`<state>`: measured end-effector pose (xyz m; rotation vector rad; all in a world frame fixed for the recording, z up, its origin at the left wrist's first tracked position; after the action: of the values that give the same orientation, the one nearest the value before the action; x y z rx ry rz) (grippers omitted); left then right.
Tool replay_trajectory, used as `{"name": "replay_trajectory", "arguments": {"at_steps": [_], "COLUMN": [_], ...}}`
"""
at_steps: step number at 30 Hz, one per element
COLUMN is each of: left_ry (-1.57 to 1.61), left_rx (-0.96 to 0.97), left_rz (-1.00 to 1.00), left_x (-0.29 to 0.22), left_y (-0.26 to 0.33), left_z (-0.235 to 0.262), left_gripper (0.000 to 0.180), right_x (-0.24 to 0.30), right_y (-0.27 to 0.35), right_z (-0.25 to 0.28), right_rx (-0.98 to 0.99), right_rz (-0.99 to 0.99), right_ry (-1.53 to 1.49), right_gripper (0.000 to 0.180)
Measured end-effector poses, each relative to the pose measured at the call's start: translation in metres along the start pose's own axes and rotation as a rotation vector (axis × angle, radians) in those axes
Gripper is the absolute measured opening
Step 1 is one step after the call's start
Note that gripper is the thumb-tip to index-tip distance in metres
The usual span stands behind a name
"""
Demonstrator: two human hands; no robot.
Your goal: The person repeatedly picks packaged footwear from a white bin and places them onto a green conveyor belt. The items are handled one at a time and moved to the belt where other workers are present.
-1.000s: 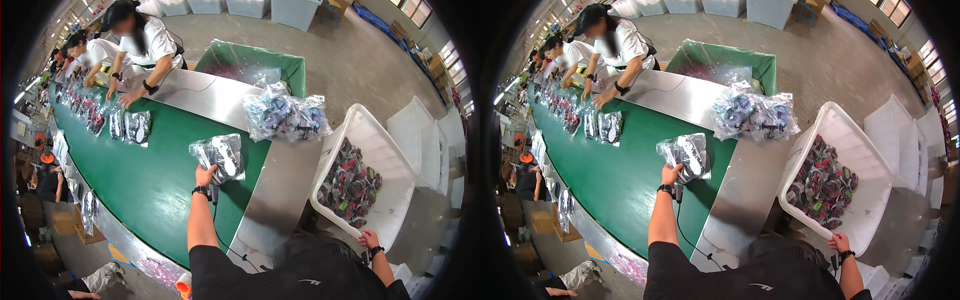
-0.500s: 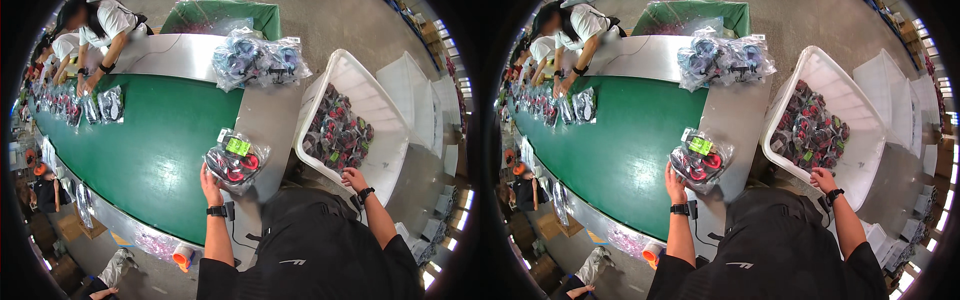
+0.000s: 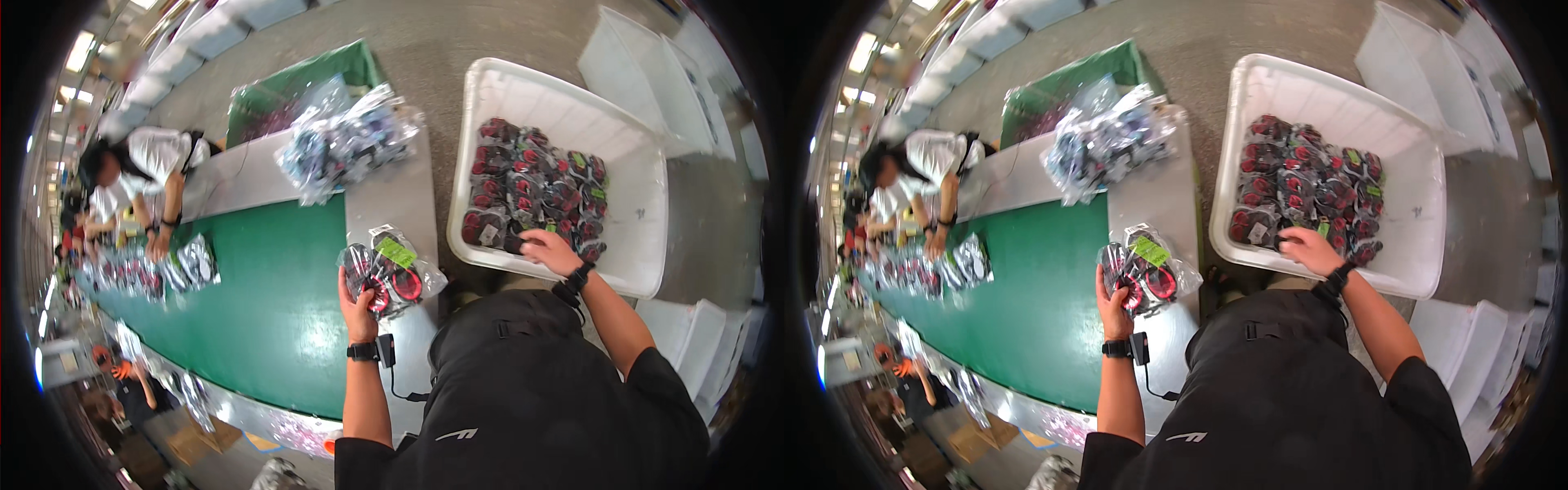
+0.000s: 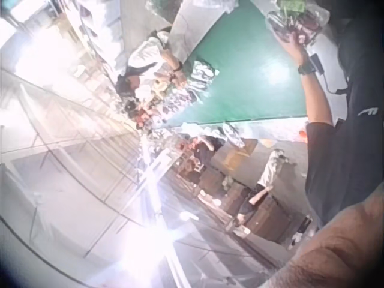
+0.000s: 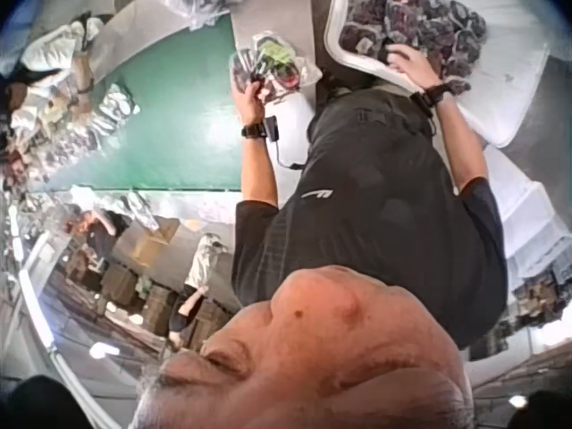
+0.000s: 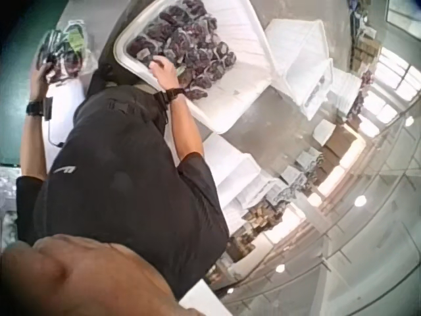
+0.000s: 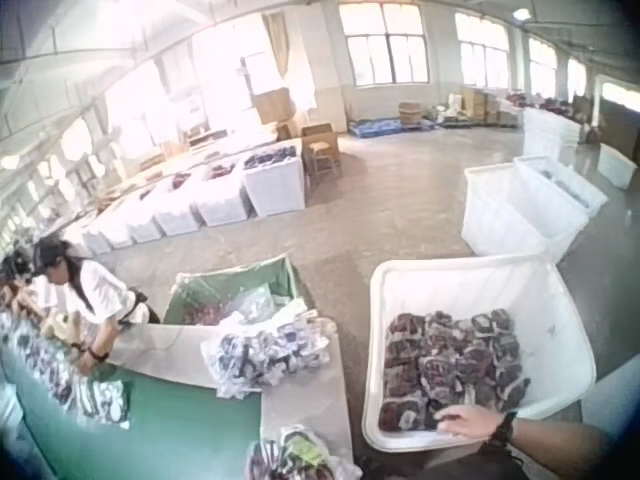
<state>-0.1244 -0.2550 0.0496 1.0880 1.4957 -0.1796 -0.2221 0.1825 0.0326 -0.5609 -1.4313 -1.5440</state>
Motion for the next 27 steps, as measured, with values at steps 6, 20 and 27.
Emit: {"name": "replay_trajectory", "arguments": {"at_steps": [6,20,27], "left_ry": [-0.173,-0.605,-0.644], "left_rx": [0.320,0.572,0.599], "left_rz": [0.004,-0.010,0.009], "left_x": [-0.014,0.050,0.071], "left_y": [0.069,0.149,0.163], "left_z": [-0.152,-0.305,-0.343], "left_gripper": [0.083,0.082,0.080], "right_x": [0.096,0.024,-0.004], "right_y": [0.008,0.014,0.014], "right_z": [-0.028,0.084,0.123], "right_rx": [0.209,0.272,0.262], "right_rz": [0.218,-0.093,-0.216], "right_ry": [-0.009,-0.308,-0.460], "right_gripper": [0.051,0.026,0.021]}}
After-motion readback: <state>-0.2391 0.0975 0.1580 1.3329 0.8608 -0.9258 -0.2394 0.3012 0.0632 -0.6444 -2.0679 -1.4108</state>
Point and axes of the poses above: each hand's wrist, its own y-axis away from the middle knuckle, its own z-axis out of the back of the hand, x = y × z, the point moved 7 cm from there along -y, towards the middle knuckle, and after that the axes turned 13 degrees about -x, right-handed, at the moved point
